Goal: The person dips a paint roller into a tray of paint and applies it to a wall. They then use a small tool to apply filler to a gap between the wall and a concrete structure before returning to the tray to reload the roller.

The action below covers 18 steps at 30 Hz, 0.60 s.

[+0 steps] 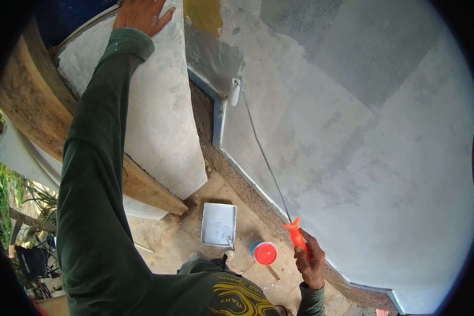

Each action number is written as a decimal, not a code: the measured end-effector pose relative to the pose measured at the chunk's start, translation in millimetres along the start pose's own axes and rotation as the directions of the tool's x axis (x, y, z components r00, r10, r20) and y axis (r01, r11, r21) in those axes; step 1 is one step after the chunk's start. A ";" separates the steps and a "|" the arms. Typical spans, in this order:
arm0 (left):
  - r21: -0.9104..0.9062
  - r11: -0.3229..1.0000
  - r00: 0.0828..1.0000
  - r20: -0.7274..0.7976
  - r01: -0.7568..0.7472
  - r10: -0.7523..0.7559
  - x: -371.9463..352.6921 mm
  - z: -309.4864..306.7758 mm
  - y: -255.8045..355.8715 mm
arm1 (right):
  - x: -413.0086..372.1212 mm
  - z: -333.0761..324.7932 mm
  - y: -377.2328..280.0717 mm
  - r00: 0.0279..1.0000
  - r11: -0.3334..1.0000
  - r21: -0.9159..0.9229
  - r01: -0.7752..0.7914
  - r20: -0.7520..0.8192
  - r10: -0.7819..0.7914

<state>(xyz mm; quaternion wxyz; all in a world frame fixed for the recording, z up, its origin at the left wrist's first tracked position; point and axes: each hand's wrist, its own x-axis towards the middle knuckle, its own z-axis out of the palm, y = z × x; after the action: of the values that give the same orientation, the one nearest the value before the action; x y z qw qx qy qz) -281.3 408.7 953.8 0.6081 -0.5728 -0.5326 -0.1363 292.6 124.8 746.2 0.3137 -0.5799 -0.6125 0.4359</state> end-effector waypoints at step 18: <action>-0.011 0.999 0.999 0.031 0.041 -0.041 -1.1 0.4 0.2 | -15.6 -17.1 -34.4 0.998 0.993 0.116 0.020 -0.064 -0.012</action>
<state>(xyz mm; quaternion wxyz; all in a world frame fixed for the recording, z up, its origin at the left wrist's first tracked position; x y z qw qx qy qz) -281.7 408.6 952.7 0.5934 -0.5673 -0.5528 -0.1429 294.8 114.2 786.2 0.3697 -0.5692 -0.5805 0.4498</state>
